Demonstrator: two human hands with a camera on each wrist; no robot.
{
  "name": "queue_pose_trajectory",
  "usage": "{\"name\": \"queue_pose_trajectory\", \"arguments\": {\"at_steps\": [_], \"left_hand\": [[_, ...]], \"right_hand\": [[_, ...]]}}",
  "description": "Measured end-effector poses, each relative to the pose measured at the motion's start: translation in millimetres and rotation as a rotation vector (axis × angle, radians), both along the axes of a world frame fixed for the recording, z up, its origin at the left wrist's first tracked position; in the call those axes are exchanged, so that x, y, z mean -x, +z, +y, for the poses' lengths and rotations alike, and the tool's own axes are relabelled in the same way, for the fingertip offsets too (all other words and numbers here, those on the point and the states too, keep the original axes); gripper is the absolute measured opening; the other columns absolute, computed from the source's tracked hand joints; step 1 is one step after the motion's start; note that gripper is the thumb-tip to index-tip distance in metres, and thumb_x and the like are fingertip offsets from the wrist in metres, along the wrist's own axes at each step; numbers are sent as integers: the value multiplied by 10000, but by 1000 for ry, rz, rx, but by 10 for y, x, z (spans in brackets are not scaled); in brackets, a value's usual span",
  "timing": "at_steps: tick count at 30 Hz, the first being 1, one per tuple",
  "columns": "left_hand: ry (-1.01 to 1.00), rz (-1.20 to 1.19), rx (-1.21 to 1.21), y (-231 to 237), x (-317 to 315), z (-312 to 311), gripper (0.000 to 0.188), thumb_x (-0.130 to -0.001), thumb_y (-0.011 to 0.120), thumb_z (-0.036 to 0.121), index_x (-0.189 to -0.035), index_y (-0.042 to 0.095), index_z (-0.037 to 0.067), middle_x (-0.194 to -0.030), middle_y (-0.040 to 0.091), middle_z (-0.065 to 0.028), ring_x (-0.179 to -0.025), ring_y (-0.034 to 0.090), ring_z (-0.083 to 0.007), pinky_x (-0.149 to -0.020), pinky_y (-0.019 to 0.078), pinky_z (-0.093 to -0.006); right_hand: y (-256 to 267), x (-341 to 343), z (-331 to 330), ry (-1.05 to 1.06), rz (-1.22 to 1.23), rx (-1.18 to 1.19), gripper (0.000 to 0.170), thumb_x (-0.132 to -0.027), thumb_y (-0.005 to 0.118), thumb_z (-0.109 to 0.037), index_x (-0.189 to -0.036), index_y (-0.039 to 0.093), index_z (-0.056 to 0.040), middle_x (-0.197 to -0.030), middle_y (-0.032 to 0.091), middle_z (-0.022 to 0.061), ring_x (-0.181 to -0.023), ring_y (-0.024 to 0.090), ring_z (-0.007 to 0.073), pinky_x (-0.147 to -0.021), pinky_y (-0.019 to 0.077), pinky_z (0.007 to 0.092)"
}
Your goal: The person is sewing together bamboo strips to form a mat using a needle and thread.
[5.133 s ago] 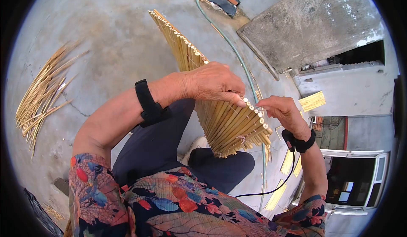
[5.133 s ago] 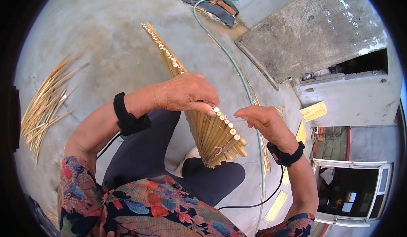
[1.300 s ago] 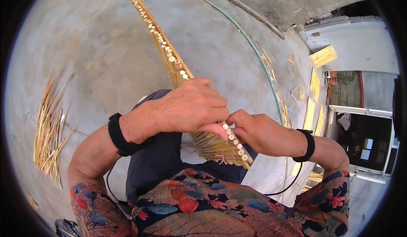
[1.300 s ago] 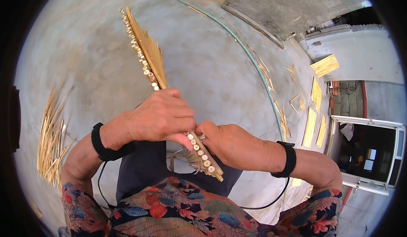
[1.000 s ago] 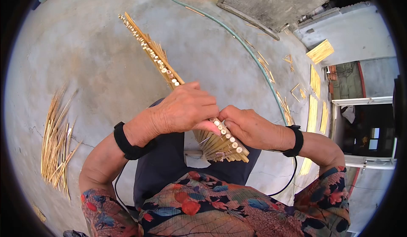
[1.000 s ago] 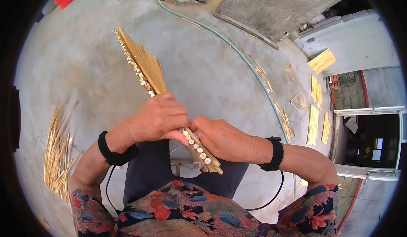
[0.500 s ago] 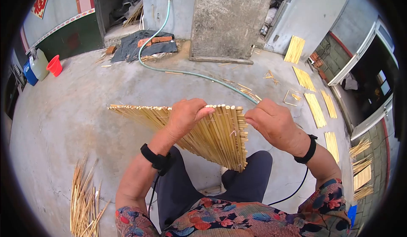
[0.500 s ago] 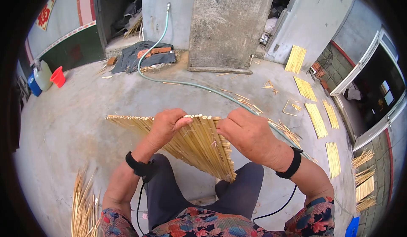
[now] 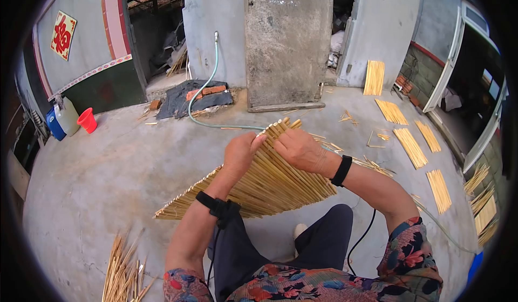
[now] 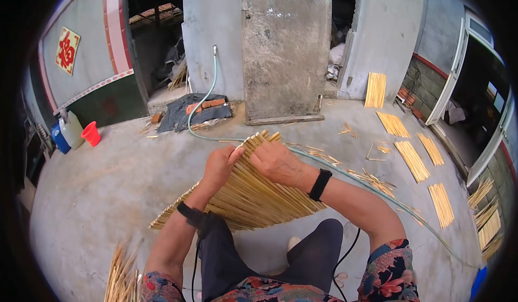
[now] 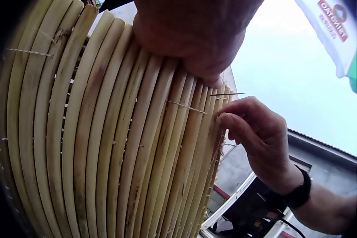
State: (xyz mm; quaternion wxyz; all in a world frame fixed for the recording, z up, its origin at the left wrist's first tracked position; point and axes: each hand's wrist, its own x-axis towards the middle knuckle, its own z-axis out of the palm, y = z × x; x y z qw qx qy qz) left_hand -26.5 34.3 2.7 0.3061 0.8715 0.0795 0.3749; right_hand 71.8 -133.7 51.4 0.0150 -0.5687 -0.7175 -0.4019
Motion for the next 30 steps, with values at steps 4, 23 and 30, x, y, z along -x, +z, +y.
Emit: {"name": "queue_pose_trajectory", "arguments": {"at_steps": [4,23,30], "left_hand": [[15,-12,5,-18,0,81,349,-898,551,332,-763,574,10,-655,530,-202,-566,467,-345,-551,404,-381],[170,-72,186,8,341,488,368,-919,460,407,-837,583,70,-754,606,-169,-744,570,-381,-623,436,-429],[186,-98,261,-51,477,580,407,-913,474,424,-789,555,45,-675,567,-180,-681,543,-397,-583,410,-433]], "right_hand": [[42,23,221,125,-36,-34,93,-730,528,-128,-766,512,-44,-724,486,63,-692,521,205,-583,430,310],[555,777,710,665,-175,229,90,-704,551,-138,-739,524,-59,-734,465,41,-707,518,180,-619,444,308],[584,1170,311,773,651,370,88,-828,582,-140,-857,537,-70,-770,539,50,-711,553,207,-632,449,294]]}}
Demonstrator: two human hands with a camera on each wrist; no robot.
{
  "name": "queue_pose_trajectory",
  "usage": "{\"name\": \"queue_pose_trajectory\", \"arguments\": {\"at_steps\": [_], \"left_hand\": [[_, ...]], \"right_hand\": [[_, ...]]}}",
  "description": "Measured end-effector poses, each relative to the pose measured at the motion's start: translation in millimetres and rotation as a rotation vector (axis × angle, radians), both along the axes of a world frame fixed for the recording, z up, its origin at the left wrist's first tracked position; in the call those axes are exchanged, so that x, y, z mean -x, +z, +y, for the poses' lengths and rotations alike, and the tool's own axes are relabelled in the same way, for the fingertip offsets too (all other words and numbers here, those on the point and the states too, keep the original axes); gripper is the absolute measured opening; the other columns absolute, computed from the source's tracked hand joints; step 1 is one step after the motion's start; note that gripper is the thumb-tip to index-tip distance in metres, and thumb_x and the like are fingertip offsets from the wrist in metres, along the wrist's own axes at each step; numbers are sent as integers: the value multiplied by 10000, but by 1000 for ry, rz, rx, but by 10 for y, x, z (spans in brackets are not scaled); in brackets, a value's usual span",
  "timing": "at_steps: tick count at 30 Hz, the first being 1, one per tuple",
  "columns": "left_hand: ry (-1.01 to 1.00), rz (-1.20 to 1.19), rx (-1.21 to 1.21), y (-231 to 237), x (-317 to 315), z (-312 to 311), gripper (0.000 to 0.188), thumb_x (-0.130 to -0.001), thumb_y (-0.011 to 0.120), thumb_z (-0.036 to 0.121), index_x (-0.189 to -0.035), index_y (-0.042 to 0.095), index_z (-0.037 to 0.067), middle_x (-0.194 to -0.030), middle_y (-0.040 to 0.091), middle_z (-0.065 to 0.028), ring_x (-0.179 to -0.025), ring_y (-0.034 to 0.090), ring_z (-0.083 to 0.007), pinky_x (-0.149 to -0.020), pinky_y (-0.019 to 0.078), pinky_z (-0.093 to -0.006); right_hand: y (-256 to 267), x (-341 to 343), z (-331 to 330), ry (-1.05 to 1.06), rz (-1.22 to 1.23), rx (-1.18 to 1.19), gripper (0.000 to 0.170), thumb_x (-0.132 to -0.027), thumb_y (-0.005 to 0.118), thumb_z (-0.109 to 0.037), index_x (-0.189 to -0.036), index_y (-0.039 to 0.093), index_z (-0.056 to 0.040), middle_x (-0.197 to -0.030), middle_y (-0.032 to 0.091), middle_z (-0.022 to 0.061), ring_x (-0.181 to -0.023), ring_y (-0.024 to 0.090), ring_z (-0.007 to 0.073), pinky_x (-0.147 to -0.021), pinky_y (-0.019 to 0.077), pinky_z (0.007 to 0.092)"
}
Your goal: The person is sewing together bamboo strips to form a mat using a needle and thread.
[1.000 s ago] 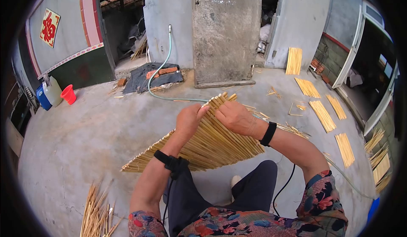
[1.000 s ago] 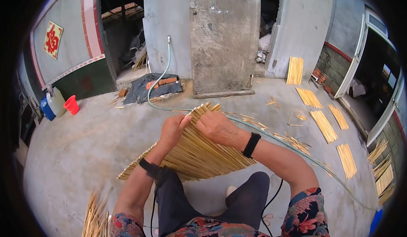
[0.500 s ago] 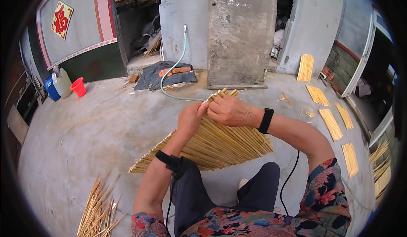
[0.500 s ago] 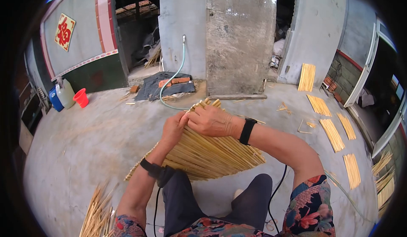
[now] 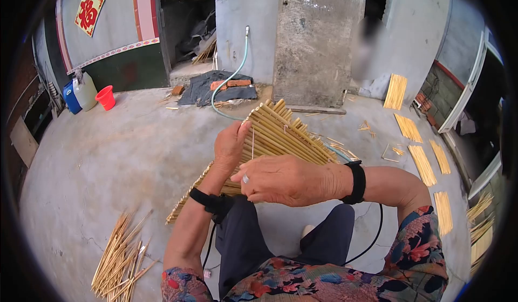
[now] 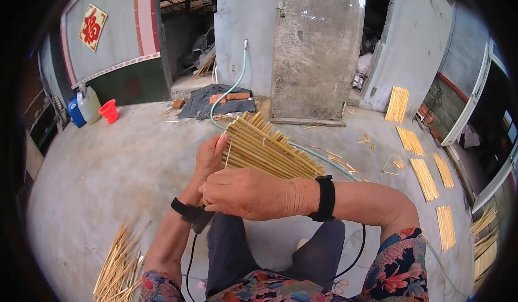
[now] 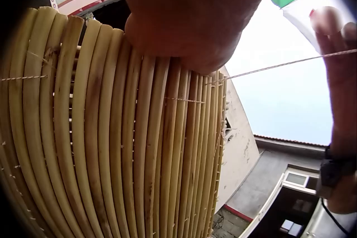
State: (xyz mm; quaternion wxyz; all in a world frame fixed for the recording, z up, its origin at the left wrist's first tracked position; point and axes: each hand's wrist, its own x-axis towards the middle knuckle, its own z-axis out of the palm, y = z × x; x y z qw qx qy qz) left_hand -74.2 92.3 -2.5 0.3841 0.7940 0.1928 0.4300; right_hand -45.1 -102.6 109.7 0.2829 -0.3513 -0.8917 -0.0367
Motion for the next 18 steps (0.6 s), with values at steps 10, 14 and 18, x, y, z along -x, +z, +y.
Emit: {"name": "queue_pose_trajectory", "arguments": {"at_steps": [10,14,18], "left_hand": [[258,-6,-162,77,476,-56,356,-950,480,320,-793,529,5,-602,471,-149,-548,394,-239,-549,386,-343],[258,15,-131,42,679,-195,352,-929,486,359,-806,532,33,-668,551,-189,-643,517,-390,-571,400,-433],[203,-72,-181,19,706,-381,270,-938,508,258,-835,528,9,-620,471,-145,-547,411,-232,-543,386,-343]], "right_hand": [[-993,-850,-1465,-675,1094,941,223,-935,519,-237,-811,565,-57,-646,471,-37,-562,392,22,-490,312,181],[-1971,-1475,-2610,-1162,641,671,186,-892,552,-186,-797,570,-27,-612,519,-1,-518,463,73,-453,359,208],[-1846,-1405,-2661,-1522,280,547,171,-885,527,-154,-809,569,-6,-597,531,25,-550,535,110,-503,435,257]]}}
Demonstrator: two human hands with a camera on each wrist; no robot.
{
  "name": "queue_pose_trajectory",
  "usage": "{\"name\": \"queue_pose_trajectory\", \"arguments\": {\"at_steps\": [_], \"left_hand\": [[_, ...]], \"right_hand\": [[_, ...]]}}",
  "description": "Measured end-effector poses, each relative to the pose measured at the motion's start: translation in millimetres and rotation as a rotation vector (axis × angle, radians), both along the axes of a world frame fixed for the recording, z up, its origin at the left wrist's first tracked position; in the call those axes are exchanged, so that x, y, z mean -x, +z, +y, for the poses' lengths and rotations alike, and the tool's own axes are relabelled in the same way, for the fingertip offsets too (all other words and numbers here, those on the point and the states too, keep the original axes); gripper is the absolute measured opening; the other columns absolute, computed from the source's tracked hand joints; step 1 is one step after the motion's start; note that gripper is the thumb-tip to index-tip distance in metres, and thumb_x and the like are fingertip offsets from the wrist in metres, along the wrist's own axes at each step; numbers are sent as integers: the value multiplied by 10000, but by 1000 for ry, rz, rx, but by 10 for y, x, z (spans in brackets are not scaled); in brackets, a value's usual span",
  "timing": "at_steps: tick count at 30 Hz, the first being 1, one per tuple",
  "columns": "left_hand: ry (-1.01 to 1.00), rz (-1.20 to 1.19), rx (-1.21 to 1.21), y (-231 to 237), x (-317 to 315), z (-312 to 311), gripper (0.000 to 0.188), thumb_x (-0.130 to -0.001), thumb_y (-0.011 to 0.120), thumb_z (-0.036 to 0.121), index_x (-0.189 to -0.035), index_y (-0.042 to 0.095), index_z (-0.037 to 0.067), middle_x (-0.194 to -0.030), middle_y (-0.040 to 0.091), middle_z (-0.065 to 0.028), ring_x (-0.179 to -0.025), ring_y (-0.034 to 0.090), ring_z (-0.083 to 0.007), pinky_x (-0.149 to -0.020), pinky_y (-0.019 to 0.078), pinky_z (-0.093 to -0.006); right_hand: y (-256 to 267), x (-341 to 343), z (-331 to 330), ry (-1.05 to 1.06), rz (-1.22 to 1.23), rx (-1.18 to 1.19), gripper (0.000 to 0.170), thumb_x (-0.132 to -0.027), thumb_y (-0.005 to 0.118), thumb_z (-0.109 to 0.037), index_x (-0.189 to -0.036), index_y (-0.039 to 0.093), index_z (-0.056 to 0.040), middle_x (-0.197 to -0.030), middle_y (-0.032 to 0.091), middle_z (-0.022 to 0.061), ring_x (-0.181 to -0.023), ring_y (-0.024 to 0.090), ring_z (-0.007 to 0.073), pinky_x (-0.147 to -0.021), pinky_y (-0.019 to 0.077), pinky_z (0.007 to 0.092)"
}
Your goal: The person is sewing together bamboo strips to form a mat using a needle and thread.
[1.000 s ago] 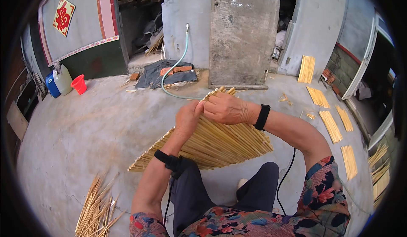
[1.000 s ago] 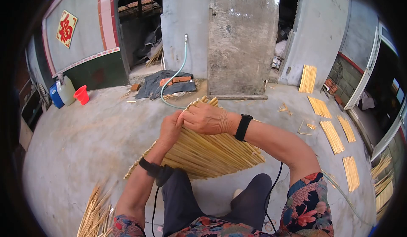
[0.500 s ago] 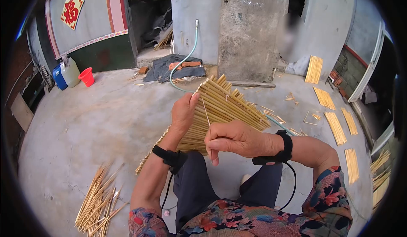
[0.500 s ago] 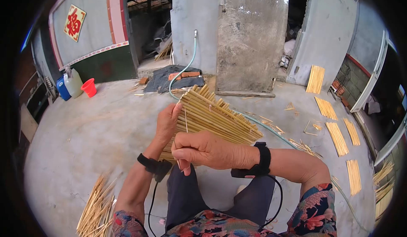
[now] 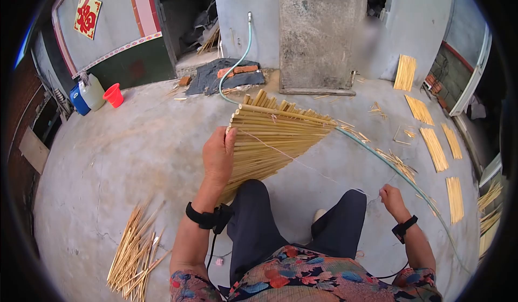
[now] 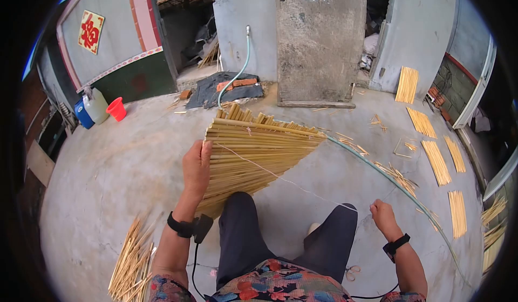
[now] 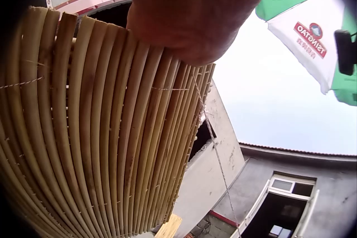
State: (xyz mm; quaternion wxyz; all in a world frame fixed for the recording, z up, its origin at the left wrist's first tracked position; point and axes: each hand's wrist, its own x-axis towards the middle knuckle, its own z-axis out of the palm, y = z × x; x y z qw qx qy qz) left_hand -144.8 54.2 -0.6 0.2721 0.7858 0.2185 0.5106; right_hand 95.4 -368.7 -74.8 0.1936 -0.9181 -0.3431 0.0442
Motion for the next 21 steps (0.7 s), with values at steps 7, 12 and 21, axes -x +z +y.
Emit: {"name": "queue_pose_trajectory", "arguments": {"at_steps": [7,12,21], "left_hand": [[-58,142,-115,-88,51,-332,167,-834,625,163,-905,562,25,-754,556,-132,-643,554,-298,-579,441,-377],[1,73,-216,-157,55,-454,177,-787,668,113,-898,550,41,-735,528,-111,-617,547,-276,-553,436,-364],[-11,28,-216,-207,-65,-459,185,-784,681,140,-885,552,57,-746,540,-96,-570,565,-255,-495,444,-342]], "right_hand": [[559,863,1465,469,533,-666,149,-927,508,-145,-866,562,-20,-737,562,26,-677,558,87,-618,464,227],[622,1106,2219,504,888,-890,155,-938,509,-148,-985,541,-4,-760,553,23,-691,563,95,-643,497,241],[473,1342,2705,404,966,-929,220,-876,619,-181,-997,544,-14,-716,510,-10,-529,486,63,-465,424,196]]}}
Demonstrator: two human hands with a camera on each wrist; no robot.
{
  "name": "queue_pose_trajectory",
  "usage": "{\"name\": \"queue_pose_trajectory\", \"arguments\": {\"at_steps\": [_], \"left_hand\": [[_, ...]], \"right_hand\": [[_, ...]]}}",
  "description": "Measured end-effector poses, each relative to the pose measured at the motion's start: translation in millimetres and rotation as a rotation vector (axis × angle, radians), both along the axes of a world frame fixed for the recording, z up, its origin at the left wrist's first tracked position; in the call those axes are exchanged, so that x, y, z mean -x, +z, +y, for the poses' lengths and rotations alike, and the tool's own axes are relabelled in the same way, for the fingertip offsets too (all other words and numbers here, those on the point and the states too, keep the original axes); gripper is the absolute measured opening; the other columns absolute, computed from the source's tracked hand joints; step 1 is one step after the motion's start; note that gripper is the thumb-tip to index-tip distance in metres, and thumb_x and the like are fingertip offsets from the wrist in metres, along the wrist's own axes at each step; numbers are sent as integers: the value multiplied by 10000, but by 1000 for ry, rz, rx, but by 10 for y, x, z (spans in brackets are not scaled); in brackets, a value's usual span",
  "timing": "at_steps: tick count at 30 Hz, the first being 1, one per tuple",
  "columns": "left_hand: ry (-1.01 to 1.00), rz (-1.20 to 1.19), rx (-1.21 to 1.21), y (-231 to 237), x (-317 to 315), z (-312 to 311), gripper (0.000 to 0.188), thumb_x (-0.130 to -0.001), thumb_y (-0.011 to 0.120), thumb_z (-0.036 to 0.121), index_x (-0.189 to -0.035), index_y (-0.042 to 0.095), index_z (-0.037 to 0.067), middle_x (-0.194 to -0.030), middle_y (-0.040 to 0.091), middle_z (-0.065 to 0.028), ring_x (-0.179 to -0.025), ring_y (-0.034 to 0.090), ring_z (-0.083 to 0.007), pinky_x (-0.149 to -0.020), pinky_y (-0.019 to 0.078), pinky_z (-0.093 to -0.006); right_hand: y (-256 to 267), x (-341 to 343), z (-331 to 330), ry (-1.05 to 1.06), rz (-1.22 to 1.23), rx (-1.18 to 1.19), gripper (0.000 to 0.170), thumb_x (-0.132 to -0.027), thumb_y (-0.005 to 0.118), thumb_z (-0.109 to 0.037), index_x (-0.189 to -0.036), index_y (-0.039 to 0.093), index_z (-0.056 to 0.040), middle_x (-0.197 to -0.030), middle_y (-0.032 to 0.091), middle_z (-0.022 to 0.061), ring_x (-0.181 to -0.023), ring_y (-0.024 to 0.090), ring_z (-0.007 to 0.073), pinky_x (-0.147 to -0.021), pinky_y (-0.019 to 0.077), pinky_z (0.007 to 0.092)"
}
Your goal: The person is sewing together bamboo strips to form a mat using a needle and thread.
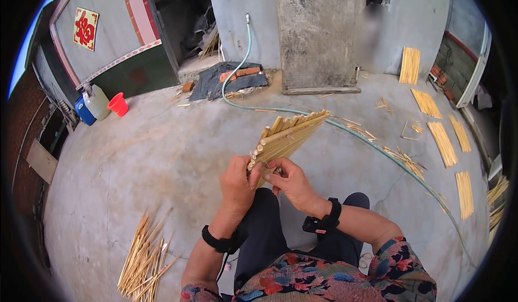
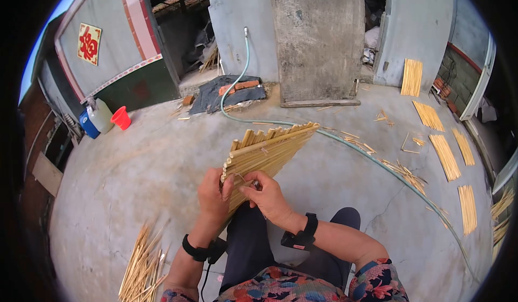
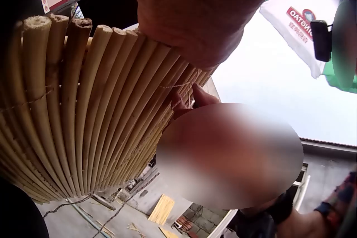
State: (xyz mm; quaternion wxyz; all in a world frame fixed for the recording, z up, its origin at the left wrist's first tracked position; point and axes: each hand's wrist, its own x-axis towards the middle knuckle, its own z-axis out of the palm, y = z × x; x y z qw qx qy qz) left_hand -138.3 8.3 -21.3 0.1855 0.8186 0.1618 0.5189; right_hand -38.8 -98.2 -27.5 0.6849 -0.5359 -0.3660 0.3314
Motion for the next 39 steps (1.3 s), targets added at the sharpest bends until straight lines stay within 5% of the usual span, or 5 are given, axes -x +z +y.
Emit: {"name": "queue_pose_trajectory", "arguments": {"at_steps": [10,13,21,33,39], "left_hand": [[10,5,53,0,5,-39,195,-796,671,157,-918,551,62,-781,553,-105,-598,579,-277,-515,453,-358],[22,16,20,9,2,-53,194,-795,669,147,-923,550,63,-778,550,-105,-596,576,-280,-514,451,-358],[47,-30,12,7,35,-70,185,-782,678,132,-906,558,65,-759,542,-98,-579,570,-255,-503,449,-347],[-13,-27,-39,15,-38,-323,227,-733,706,108,-895,559,47,-720,524,-88,-596,544,-237,-520,433,-339],[-103,85,-188,-254,-97,-484,363,-599,747,138,-888,552,38,-752,532,-74,-646,550,-239,-559,441,-339]], "right_hand": [[45,-147,-222,185,-121,-26,115,-894,591,-155,-877,576,-42,-772,540,15,-565,479,54,-474,407,183],[227,-99,-349,272,187,-59,132,-917,554,-156,-872,571,-34,-699,514,2,-538,452,58,-474,384,195],[196,-396,-963,238,-233,107,245,-939,521,-257,-872,621,-43,-638,459,-44,-537,385,22,-476,313,176],[-887,-1915,-3655,-564,-527,778,233,-894,533,-207,-718,576,-60,-572,434,-49,-524,388,48,-484,322,217],[-464,-1503,-3015,-441,-727,978,153,-889,543,-150,-902,619,-19,-782,584,116,-570,538,184,-563,457,305]]}}
